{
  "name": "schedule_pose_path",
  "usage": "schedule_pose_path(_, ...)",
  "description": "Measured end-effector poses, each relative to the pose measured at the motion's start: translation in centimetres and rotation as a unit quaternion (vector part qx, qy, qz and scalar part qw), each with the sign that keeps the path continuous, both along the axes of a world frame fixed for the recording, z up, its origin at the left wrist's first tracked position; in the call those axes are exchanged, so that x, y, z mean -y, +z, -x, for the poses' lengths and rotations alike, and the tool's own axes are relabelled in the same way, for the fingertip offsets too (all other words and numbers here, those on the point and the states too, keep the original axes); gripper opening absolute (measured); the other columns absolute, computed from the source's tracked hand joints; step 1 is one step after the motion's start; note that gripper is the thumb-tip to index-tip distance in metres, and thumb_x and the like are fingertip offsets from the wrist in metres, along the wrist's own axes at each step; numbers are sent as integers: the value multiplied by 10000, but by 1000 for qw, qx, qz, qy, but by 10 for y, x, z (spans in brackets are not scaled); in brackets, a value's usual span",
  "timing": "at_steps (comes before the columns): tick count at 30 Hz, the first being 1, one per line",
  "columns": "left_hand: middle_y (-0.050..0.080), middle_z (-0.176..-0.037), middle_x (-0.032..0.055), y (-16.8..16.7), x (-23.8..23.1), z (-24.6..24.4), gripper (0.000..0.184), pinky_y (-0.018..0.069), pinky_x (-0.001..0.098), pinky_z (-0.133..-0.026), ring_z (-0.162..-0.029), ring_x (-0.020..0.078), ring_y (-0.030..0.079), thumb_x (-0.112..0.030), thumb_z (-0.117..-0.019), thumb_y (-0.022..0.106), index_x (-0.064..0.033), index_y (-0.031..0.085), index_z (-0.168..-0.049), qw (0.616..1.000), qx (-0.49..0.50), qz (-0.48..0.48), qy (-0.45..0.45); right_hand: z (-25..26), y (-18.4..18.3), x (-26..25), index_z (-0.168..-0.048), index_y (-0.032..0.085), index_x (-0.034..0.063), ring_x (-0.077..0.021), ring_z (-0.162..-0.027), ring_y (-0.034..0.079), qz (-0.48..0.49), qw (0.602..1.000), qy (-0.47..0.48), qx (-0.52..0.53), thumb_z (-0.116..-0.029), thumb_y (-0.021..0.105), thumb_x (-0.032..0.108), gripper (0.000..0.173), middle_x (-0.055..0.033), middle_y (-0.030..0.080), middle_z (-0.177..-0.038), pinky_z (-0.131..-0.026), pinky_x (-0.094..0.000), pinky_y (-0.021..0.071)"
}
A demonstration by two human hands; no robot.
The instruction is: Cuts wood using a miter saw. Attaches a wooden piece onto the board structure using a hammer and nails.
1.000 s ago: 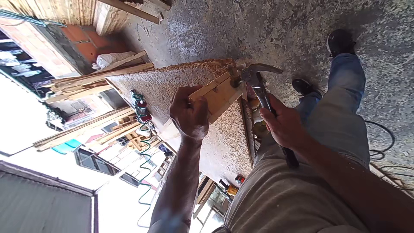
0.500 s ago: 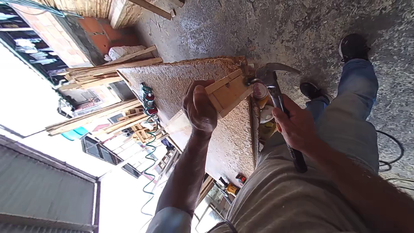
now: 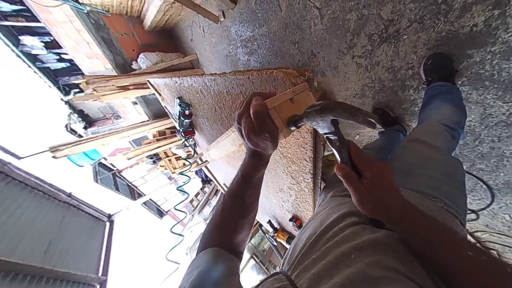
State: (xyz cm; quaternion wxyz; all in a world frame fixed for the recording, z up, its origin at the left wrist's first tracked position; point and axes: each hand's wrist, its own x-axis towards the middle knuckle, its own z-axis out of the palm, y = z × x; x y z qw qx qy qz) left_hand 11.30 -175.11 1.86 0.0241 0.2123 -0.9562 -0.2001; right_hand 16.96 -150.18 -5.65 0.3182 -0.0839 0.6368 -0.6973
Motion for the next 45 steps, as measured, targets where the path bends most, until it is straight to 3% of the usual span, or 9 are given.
schedule_pose_path(30, 744, -889, -25, 2, -5, 3, 502, 581, 308, -747, -843, 59, 706, -196, -1044, 263, -122, 757, -989, 1000, 0, 2, 10, -5, 3, 7, -1446, 533, -14, -65, -662, 623, 8, 1000, -17, -11, -1084, 491, 391, 545, -50, 689, -848, -584, -249, 555)
schedule_pose_path(42, 748, -918, -16, 1, -2, 2, 533, 574, 317, -792, -883, 61, 702, -210, -1057, 239, -116, 760, -999, 1000, 1, 27, -12, 14, 8, 17, -1442, 549, -3, -70, -690, 637, 10, 999, -17, -28, -1080, 505, 381, 531, -58, 704, -874, -611, -248, 560)
schedule_pose_path(45, 745, -901, -9, 1, -1, 0, 546, 560, 318, -786, -873, 68, 695, -210, -1058, 229, -109, 763, -999, 999, -4, 36, -21, 21, 10, 20, -1420, 562, 1, -59, -653, 615, 9, 1000, -4, -24, -1079, 502, 379, 513, -40, 685, -838, -578, -237, 542)
